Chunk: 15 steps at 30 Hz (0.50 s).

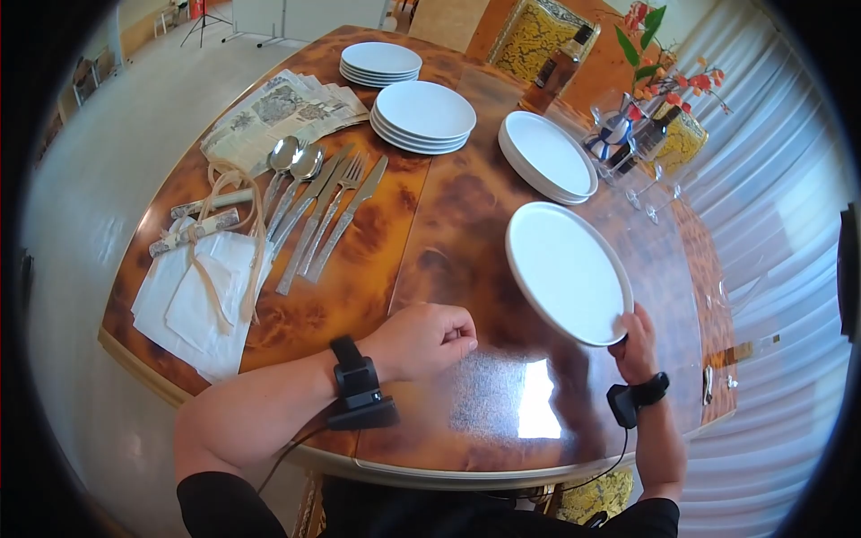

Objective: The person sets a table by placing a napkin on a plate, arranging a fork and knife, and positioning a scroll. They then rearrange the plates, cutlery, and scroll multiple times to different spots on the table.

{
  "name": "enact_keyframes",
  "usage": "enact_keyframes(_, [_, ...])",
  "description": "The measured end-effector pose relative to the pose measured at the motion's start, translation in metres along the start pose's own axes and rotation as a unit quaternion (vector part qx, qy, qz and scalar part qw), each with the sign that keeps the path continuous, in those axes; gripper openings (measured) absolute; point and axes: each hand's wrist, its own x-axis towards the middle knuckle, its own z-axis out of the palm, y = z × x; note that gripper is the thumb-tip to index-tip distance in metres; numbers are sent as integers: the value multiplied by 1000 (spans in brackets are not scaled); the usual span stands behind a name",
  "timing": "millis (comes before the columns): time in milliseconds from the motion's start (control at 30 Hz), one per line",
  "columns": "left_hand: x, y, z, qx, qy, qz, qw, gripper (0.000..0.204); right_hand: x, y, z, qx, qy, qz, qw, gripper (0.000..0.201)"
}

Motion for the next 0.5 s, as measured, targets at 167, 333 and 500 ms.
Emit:
enact_keyframes(167, [-2,-4,5,-2,11,8,1000,15,-18,16,10,13,13,14,1000,26])
enact_keyframes(333, [-6,1,3,-20,11,-4,1000,16,-23,18,17,-18,-10,29,999,27])
enact_keyframes(500, [-8,3,1,6,-1,-1,1000,17,-29,16,20,-88,-42,69,993,29])
